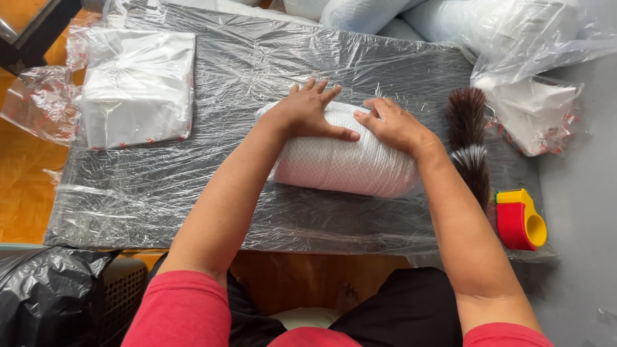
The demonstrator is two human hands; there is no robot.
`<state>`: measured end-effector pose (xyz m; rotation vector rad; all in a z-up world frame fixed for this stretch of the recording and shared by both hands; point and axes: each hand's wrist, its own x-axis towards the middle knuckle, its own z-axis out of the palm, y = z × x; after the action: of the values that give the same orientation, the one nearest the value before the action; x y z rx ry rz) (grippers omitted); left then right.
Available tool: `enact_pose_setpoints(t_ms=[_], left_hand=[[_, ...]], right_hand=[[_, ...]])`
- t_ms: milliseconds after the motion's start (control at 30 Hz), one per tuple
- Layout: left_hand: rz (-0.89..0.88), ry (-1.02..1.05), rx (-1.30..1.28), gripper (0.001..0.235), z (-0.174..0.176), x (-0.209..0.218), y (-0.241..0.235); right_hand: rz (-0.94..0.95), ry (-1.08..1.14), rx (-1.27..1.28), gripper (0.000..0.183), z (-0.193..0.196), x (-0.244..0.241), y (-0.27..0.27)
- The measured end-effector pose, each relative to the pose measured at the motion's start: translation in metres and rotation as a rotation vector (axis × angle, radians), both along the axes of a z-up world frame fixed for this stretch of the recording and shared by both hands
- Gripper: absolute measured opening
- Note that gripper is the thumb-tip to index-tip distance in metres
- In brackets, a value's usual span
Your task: The person wraps a white item in bubble wrap, secures it with tape, and then places the wrapped item into a black plastic bag. The person uses a tape dispenser to seal the bubble wrap and then inserts the item into the bag.
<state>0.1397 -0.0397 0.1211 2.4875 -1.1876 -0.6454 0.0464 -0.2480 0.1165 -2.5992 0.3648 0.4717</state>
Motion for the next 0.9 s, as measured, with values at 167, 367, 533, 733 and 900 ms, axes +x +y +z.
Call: enact_pose_setpoints(t_ms=[167, 367, 533, 733, 900], left_hand=[[0.040, 0.153, 0.080, 0.138, -0.010, 0.018, -0.011], [0.086, 0.190, 0.109, 0.135, -0.011, 0.031, -0.013], [0.094, 0.177, 0.110, 0.131, -0.009, 0.037, -0.015], [0.109, 0.265, 0.137, 0.118, -0.008, 0.042, -0.017], [0.112, 0.279, 0.122, 0.115, -0.007, 0.041, -0.016]], right_hand=[[0.016, 0.116, 0.051, 0.082, 0.026, 0.009, 0.009], [-0.108, 0.266, 0.141, 0.081, 0.047, 0.022, 0.026], [-0.144, 0.263, 0.104, 0.079, 0.038, 0.033, 0.023], [-0.140, 0.283, 0.067, 0.080, 0.047, 0.036, 0.033], [-0.160, 0.293, 0.061, 0.083, 0.044, 0.036, 0.028]])
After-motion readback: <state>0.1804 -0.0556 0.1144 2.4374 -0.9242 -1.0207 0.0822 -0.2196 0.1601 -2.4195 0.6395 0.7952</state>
